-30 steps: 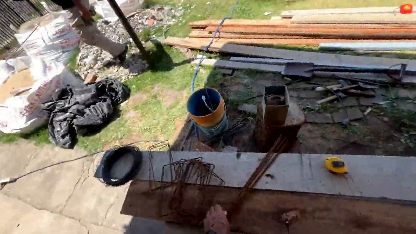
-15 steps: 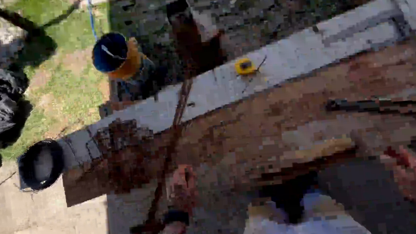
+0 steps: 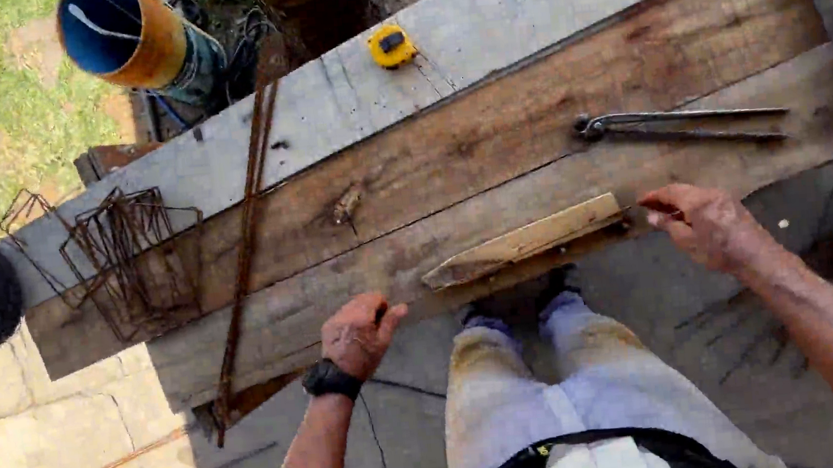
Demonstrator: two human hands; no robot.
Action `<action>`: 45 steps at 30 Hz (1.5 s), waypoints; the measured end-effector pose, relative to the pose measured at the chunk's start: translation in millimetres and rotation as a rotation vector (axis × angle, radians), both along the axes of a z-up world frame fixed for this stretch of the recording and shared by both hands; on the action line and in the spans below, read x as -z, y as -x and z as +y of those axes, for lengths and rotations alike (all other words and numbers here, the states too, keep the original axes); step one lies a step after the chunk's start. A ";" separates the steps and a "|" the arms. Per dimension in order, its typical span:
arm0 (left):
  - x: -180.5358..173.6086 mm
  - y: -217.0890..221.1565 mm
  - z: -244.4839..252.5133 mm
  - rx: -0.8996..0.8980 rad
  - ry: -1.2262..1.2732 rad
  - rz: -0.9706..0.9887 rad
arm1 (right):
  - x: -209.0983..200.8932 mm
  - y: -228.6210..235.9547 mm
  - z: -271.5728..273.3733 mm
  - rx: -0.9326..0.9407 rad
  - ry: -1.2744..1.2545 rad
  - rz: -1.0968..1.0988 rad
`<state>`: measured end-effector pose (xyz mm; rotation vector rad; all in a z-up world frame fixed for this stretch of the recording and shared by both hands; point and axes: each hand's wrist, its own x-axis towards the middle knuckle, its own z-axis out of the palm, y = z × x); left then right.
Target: Bending thin metal rods into rectangular stirrups using a wooden jig and pliers on a workbench.
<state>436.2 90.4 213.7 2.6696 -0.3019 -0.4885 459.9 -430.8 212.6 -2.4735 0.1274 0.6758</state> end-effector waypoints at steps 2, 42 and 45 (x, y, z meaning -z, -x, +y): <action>2.1 1.2 -8.1 0.002 0.019 -0.013 | 6.6 4.2 -5.6 -0.001 -0.014 0.000; 21.4 1.4 -85.1 -0.294 -0.190 0.227 | 37.2 -34.9 -57.1 -0.121 0.241 -0.079; 14.5 1.6 -88.8 -0.360 -0.227 0.308 | 72.4 -45.3 -110.7 -0.080 0.423 -0.337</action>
